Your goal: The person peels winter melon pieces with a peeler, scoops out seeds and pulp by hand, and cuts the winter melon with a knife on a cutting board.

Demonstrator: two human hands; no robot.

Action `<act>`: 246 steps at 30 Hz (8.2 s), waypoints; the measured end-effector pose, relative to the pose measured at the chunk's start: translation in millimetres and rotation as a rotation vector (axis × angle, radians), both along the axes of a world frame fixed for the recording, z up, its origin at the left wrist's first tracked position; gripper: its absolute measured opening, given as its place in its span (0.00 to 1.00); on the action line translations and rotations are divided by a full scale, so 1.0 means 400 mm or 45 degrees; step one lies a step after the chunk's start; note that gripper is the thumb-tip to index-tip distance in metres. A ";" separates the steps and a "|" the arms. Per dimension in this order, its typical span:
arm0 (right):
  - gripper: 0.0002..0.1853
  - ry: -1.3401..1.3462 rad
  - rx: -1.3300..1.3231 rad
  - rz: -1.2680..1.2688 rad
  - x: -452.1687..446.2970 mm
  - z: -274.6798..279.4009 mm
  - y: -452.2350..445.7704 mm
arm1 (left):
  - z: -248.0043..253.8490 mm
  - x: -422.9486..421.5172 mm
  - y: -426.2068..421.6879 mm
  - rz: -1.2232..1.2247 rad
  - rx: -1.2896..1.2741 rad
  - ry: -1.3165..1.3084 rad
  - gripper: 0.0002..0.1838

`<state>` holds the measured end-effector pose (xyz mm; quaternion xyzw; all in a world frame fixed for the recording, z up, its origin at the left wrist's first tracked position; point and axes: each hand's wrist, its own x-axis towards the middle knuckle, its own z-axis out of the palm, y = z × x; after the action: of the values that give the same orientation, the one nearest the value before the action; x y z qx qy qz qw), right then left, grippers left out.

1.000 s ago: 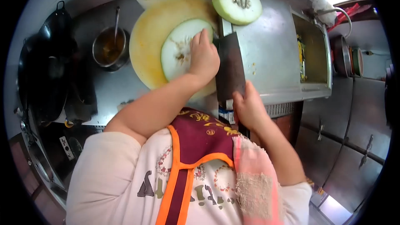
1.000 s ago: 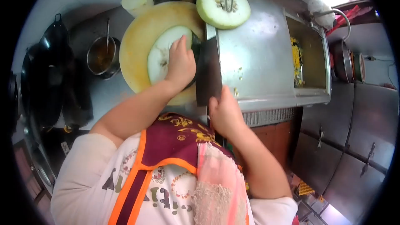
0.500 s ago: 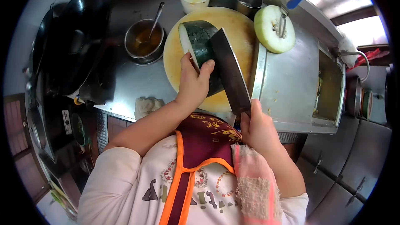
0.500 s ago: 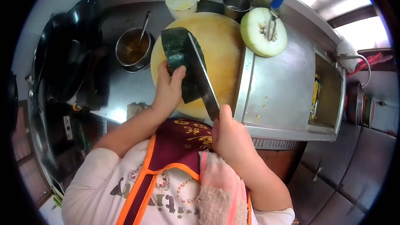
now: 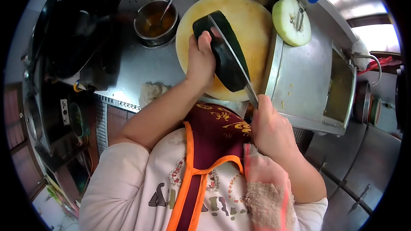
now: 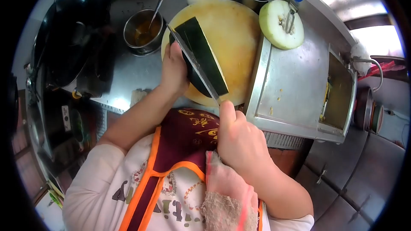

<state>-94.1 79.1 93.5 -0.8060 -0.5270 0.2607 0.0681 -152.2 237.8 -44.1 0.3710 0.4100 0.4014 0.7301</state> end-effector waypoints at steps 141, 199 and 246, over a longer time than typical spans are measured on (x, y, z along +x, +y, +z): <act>0.08 0.151 0.044 -0.492 0.173 -0.420 0.199 | 0.154 0.225 0.320 -0.628 0.613 0.690 0.27; 0.08 0.100 -0.020 -0.231 0.021 -0.400 0.081 | -0.014 0.072 0.455 -0.968 -0.563 0.662 0.18; 0.22 0.346 -0.089 -0.303 0.105 -0.305 -0.086 | 0.143 -0.379 0.174 -0.349 -0.094 0.132 0.32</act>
<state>-52.2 44.6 -28.4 -0.8218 -0.4046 0.3755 0.1412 -303.8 307.4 13.1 0.4166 0.4070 0.2630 0.7692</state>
